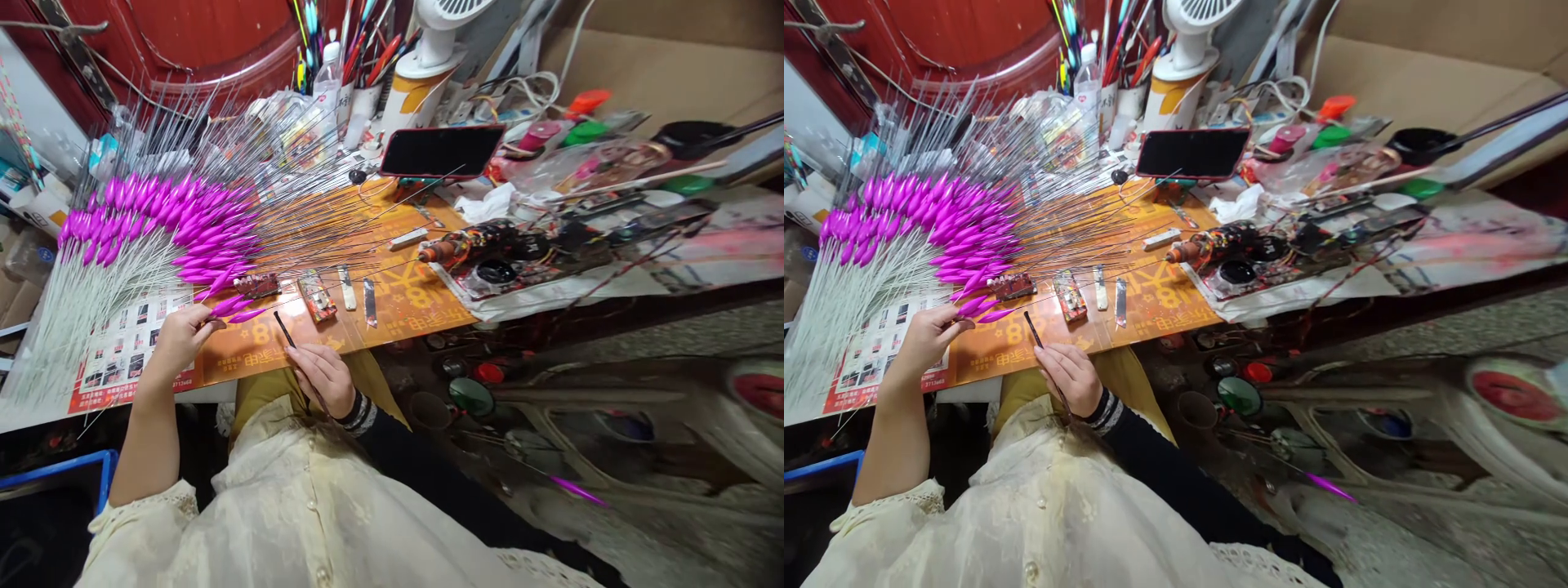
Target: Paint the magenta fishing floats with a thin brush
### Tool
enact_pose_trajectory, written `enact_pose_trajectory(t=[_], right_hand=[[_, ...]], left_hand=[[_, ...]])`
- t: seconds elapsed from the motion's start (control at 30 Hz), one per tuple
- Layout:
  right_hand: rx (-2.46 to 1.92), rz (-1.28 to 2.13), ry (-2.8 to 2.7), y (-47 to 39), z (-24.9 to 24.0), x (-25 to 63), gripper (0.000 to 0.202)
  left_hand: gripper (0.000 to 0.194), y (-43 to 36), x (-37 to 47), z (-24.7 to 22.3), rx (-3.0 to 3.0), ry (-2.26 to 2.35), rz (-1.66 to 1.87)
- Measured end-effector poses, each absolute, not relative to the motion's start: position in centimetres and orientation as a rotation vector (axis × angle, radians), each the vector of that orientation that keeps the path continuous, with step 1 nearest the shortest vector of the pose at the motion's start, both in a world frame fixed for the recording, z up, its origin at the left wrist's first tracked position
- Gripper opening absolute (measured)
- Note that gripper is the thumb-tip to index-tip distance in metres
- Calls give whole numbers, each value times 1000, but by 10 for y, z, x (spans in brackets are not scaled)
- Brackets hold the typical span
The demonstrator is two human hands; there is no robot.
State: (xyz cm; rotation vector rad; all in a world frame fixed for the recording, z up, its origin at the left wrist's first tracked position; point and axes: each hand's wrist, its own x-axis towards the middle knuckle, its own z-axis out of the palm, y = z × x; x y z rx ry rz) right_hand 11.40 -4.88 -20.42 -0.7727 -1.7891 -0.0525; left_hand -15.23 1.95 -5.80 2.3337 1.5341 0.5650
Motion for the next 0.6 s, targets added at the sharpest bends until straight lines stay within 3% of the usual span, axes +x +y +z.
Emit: enact_pose_trajectory(t=[0.3, 0.6], right_hand=[[-758, -74, -1828, -48, -211, 116, 43], [-725, -31, -1804, -47, -201, 117, 53]], left_hand=[[29, 13, -170, -44, 2539, 1979, 789], [14, 49, -172, -71, 2445, 1902, 663]])
